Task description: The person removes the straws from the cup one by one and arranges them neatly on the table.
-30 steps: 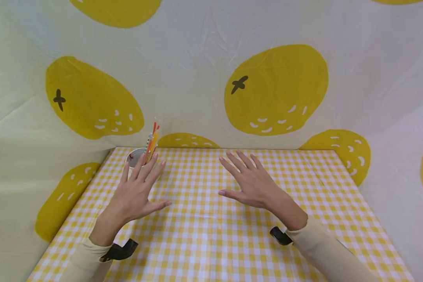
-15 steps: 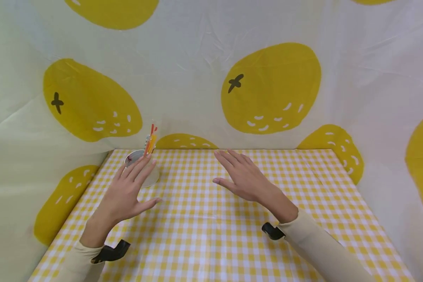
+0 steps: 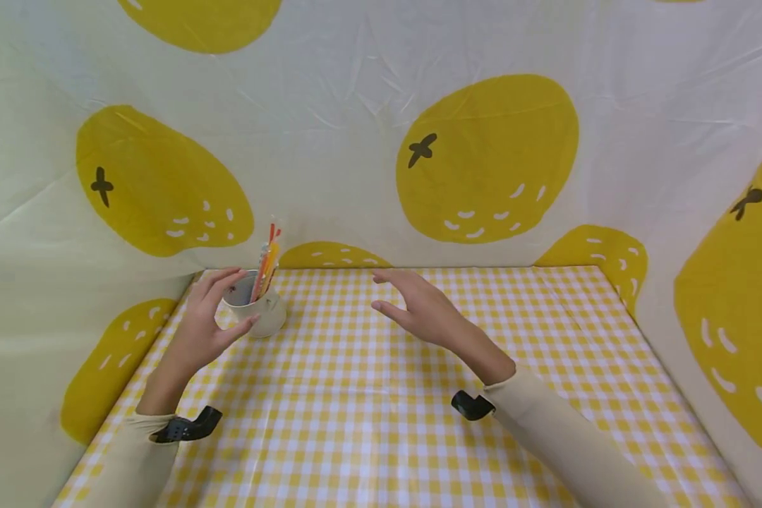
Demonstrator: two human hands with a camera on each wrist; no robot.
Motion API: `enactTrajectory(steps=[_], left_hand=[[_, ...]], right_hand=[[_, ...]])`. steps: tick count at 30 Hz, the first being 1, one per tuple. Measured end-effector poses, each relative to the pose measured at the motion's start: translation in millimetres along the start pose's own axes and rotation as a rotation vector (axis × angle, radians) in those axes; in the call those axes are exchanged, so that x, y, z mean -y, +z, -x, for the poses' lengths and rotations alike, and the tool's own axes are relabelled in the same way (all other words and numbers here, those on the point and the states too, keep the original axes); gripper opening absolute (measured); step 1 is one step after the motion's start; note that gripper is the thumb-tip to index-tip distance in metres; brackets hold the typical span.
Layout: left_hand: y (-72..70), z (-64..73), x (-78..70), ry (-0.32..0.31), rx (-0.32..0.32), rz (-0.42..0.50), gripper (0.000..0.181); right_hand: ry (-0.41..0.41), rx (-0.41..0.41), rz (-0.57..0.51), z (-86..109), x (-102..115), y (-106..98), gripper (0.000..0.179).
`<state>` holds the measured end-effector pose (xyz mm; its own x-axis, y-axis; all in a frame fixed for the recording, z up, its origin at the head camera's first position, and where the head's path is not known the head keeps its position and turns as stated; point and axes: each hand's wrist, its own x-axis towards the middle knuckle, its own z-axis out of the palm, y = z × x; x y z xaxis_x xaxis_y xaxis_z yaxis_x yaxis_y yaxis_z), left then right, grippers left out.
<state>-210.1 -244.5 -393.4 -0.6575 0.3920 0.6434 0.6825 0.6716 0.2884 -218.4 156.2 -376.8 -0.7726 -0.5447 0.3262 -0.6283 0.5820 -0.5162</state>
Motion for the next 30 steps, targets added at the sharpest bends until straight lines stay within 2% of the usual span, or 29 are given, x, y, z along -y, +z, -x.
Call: enactTrajectory(steps=[6,10,12,16,20,25,30], left_hand=[[3.2,-5.5,31.8,-0.181,0.073,0.098,0.078],[6.3,-8.6,49.4,-0.255,0.153,0.101,0.086],[7.9,-9.7,57.4,-0.315,0.211,0.127,0.09],[10.2,-11.0,71.6,-0.477,0.322,0.267,0.098],[10.1,-9.2,81.9,-0.606,0.37,0.414,0.105],[11.3,-7.5,88.9,-0.659,0.373,0.497,0.103],[18.3,-4.1,96.4,-0.68,0.37,0.571,0.096]], right_hand=[[0.013,-0.046,-0.126,-13.9,1,4,0.043],[-0.004,-0.066,-0.153,-22.4,2,10,0.037],[-0.026,-0.073,-0.145,-26.4,3,14,0.037],[-0.069,-0.072,-0.115,-34.4,7,23,0.04],[-0.091,-0.062,-0.086,-43.6,13,30,0.041],[-0.098,-0.053,-0.076,-58.5,18,36,0.042],[-0.071,-0.067,-0.14,-76.1,18,41,0.04]])
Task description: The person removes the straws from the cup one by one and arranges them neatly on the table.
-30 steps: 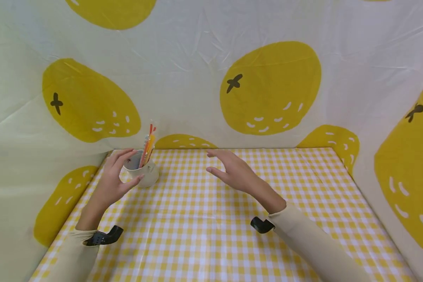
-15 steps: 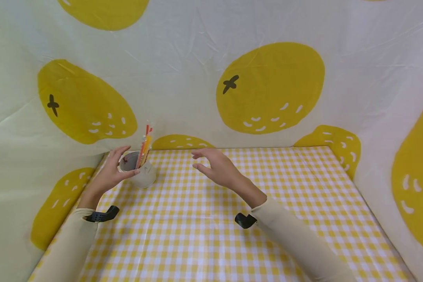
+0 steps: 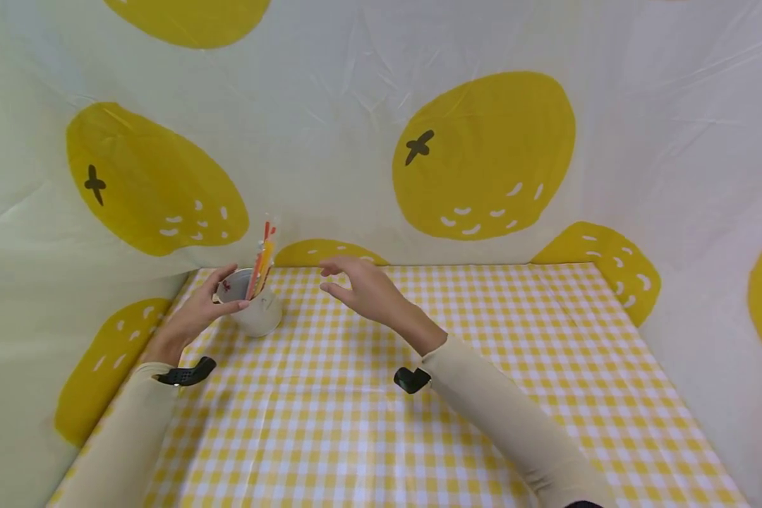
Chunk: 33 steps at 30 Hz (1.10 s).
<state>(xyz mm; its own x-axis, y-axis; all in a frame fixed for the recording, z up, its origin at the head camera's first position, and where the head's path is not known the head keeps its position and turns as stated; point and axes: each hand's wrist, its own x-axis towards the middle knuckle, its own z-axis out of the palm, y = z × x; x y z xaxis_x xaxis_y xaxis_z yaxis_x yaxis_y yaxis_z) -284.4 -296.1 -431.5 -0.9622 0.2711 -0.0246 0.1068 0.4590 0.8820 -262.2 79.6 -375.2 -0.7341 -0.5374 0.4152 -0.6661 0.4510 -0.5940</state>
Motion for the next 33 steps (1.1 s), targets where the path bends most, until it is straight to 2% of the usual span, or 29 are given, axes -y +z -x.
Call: enactTrajectory(steps=[6,13,21,28,33], left_hand=[[1.1,-4.4,9.6,-0.024,-0.001,0.067,0.093],[2.6,-7.0,10.4,-0.027,-0.004,0.061,0.09],[3.2,-7.0,12.0,-0.041,-0.005,0.066,0.093],[3.3,-5.3,10.0,-0.041,0.002,0.106,0.092],[2.7,-5.7,9.8,-0.034,-0.003,0.118,0.091]], right_hand=[[0.032,-0.02,-0.1,-18.1,-5,14,0.039],[0.085,-0.05,-0.2,-37.8,-7,32,0.038],[0.06,-0.094,-0.272,-60.8,-4,53,0.037],[0.087,-0.073,-0.347,-73.7,-3,65,0.037],[0.146,-0.067,-0.36,-81.5,-6,76,0.032]])
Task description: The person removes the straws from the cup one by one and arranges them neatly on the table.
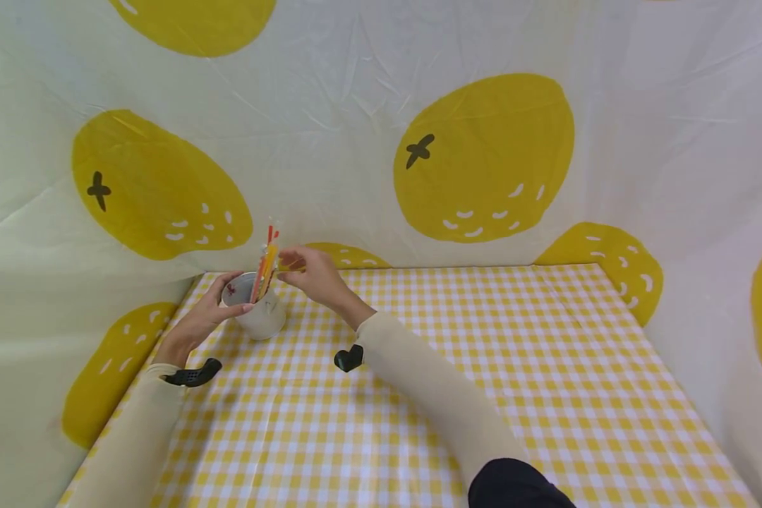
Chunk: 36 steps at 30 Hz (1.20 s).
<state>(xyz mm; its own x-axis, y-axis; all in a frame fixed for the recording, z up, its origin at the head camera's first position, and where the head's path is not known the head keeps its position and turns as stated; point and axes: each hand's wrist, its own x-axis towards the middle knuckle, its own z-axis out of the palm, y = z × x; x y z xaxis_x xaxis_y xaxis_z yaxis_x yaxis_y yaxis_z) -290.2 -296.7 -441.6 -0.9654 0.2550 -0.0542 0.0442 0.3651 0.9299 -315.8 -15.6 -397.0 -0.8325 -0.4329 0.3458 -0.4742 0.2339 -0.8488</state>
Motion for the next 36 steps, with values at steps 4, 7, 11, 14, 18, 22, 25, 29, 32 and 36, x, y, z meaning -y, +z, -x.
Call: enactTrajectory(steps=[4,7,11,14,18,22,25,29,32,36], left_hand=[[0.9,0.2,-0.6,0.0,-0.003,-0.006,0.091],[1.8,0.0,-1.0,0.001,-0.001,0.0,0.09],[2.7,-1.0,-0.2,0.006,0.007,0.016,0.088],[3.3,-1.4,-0.3,0.011,0.009,0.012,0.088],[3.7,-1.8,-1.0,0.006,0.006,0.014,0.089],[3.8,-2.5,-0.7,0.003,0.004,0.022,0.091],[3.9,-2.3,-0.8,0.003,0.003,0.022,0.092],[3.7,-0.8,-1.9,-0.003,-0.002,0.026,0.091],[2.7,0.1,-2.1,-0.007,-0.004,0.022,0.091],[1.5,1.4,-1.8,-0.012,0.001,0.006,0.091]], right_hand=[[0.046,-0.001,-0.035,-4.6,-3,9,0.028],[0.077,0.0,-0.058,-6.8,-3,15,0.024],[0.1,-0.004,-0.05,-7.2,0,19,0.017],[0.101,-0.008,-0.024,-7.1,0,22,0.014],[0.087,-0.021,0.007,-7.8,-4,24,0.013],[0.077,-0.036,0.005,-8.7,-9,27,0.013],[0.077,-0.047,0.001,-9.4,-11,28,0.012],[0.07,-0.053,-0.001,-10.4,-9,26,0.011],[0.066,-0.064,-0.004,-10.4,-5,22,0.009],[0.05,-0.075,-0.009,-9.6,0,16,0.011]])
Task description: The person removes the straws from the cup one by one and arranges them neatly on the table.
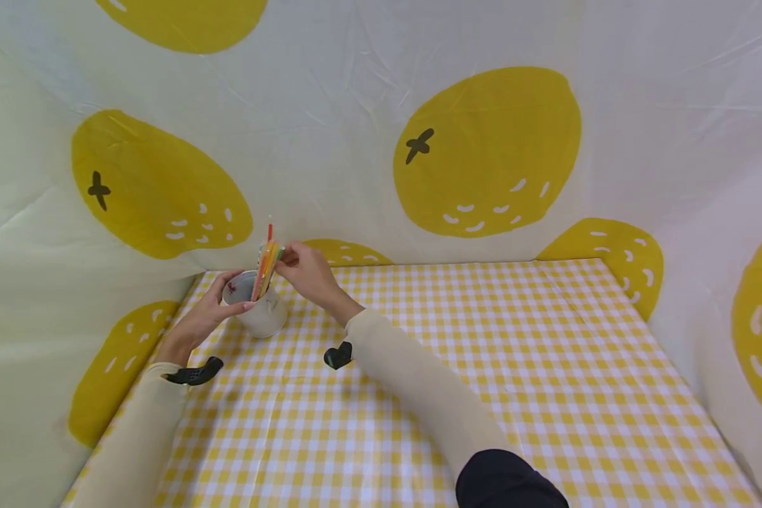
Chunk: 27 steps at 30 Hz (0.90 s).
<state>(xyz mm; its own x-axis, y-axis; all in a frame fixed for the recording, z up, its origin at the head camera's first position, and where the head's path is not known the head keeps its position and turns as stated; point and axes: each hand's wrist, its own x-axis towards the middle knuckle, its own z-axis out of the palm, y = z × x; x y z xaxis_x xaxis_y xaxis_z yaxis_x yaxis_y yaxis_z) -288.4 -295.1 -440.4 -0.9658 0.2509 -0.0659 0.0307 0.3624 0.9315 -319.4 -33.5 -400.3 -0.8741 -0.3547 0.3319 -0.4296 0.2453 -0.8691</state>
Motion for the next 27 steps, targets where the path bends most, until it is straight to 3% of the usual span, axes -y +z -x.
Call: enactTrajectory(steps=[8,21,27], left_hand=[[-0.2,0.5,-0.9,0.002,0.011,0.004,0.091],[-3.5,-2.1,2.0,-0.014,0.013,-0.01,0.092],[-4.1,-1.0,3.8,-0.02,0.016,-0.011,0.093]], right_hand=[[-0.078,-0.044,0.016,-2.5,5,-9,0.013],[-0.182,-0.131,-0.077,-7.7,19,-30,0.024],[-0.192,-0.158,-0.093,-7.5,26,-43,0.029]])
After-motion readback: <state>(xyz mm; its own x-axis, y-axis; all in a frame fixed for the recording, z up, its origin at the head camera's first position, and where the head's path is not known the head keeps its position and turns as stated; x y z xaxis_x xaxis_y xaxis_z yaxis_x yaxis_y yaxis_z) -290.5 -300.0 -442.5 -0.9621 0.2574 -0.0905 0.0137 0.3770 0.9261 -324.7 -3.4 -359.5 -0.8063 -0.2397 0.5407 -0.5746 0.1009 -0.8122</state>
